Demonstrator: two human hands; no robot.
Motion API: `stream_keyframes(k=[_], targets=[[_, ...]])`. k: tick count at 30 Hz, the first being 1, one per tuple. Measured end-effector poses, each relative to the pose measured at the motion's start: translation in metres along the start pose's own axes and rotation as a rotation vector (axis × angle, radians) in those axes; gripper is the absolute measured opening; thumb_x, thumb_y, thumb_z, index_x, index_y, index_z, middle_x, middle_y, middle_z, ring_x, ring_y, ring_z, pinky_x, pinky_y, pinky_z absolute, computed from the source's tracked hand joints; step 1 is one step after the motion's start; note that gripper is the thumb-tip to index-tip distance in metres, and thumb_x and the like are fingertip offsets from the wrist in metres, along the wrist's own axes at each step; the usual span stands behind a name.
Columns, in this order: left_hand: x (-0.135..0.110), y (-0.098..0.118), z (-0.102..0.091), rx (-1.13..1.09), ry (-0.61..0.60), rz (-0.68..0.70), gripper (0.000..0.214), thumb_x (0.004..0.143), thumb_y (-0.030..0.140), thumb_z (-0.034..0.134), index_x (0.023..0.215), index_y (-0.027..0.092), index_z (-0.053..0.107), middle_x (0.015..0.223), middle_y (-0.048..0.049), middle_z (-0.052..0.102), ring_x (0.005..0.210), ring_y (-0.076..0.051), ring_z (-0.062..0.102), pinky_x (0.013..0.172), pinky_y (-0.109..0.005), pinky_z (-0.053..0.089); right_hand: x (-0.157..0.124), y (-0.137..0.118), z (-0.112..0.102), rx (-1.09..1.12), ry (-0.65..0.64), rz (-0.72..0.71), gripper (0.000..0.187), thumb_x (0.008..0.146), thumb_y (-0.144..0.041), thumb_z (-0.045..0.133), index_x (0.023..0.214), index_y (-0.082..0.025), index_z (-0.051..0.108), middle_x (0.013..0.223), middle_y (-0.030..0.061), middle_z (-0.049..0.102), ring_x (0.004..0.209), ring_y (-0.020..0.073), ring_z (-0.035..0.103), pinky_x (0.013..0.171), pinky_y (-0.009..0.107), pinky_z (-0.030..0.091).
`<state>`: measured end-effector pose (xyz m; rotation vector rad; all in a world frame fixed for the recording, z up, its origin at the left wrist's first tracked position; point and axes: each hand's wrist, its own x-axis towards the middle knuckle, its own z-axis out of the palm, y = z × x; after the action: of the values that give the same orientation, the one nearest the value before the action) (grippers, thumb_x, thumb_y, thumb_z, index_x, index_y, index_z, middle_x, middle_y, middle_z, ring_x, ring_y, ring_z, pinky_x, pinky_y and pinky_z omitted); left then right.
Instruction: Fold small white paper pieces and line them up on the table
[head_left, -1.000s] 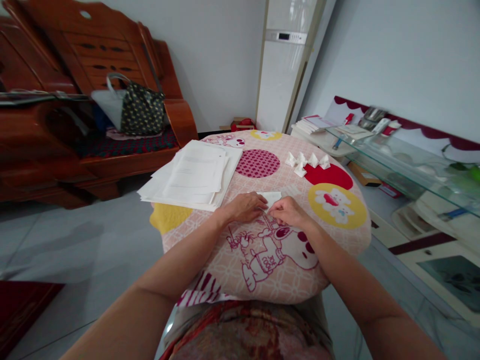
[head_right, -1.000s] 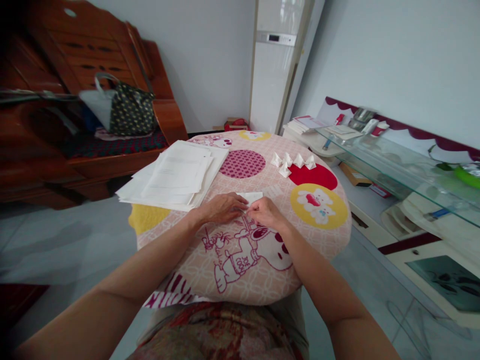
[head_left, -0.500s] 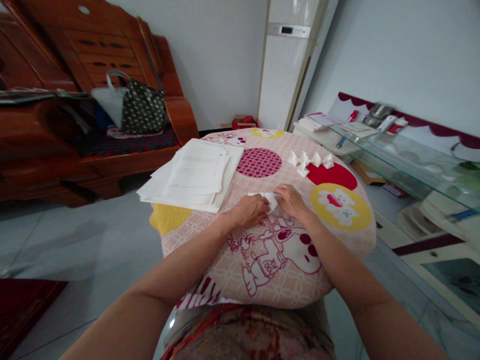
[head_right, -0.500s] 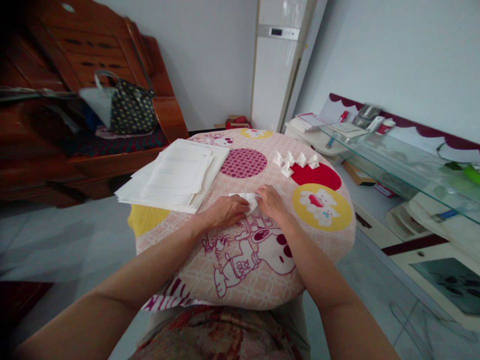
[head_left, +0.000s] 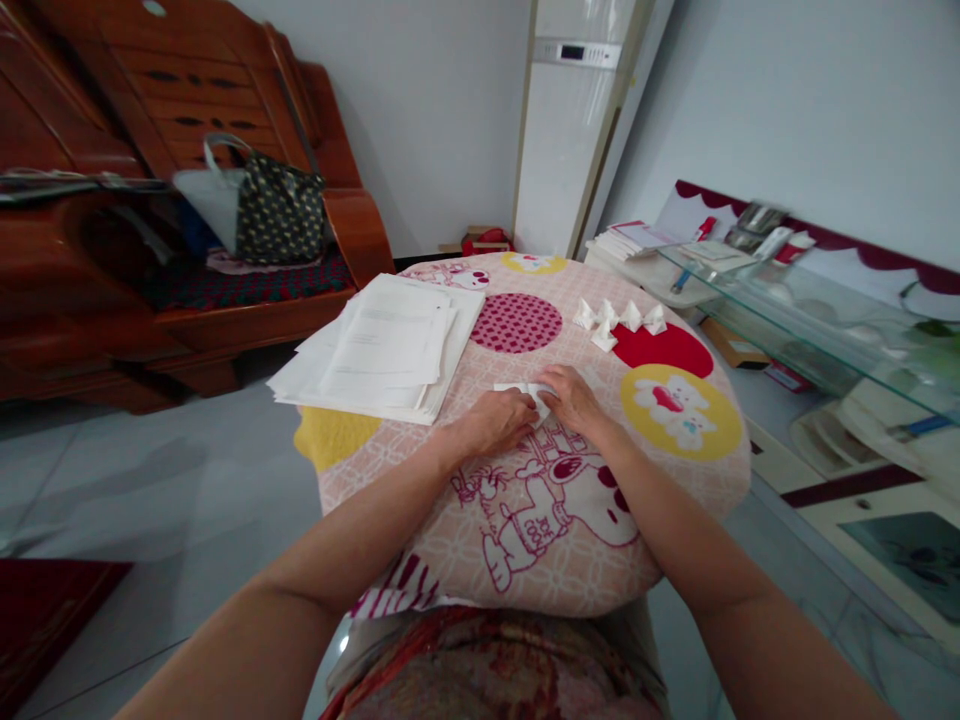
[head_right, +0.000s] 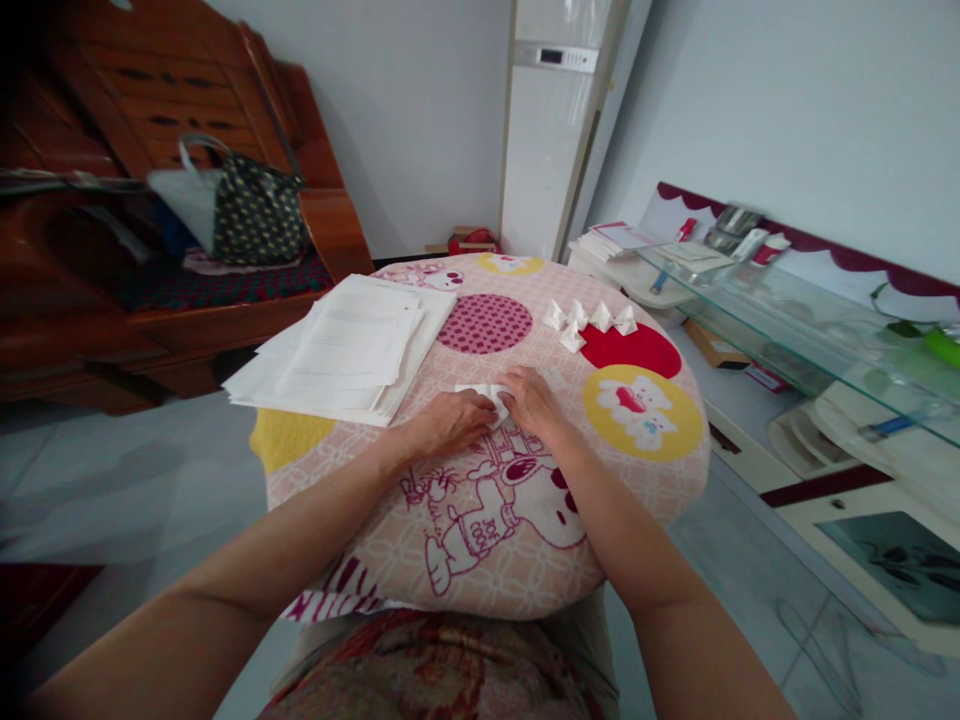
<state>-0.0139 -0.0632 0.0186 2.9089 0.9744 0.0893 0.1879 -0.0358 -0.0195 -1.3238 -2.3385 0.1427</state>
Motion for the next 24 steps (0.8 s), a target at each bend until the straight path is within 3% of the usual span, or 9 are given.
stream_keyframes(k=[11,24], targets=[[0.002,0.004,-0.001,-0.02,0.021,-0.015,0.022,0.094,0.019,0.052,0.086,0.016,0.072,0.096,-0.0112,0.074,0.085,-0.021,0.068,0.072,-0.03,0.049,0.01,0.006,0.019,0.071,0.076,-0.096,0.021,0.093,-0.027,0.059,0.103,-0.017,0.074,0.111,0.0129,0.068,0.106,0.0273,0.059,0.097,0.04,0.044],[0.002,0.005,-0.002,0.024,-0.01,-0.021,0.023,0.096,0.019,0.051,0.093,0.016,0.074,0.1,-0.0108,0.075,0.086,-0.021,0.069,0.07,-0.03,0.049,0.01,0.007,0.019,0.161,0.119,-0.144,0.035,0.1,-0.041,0.046,0.102,-0.015,0.07,0.104,0.014,0.068,0.103,0.0274,0.06,0.096,0.04,0.045]])
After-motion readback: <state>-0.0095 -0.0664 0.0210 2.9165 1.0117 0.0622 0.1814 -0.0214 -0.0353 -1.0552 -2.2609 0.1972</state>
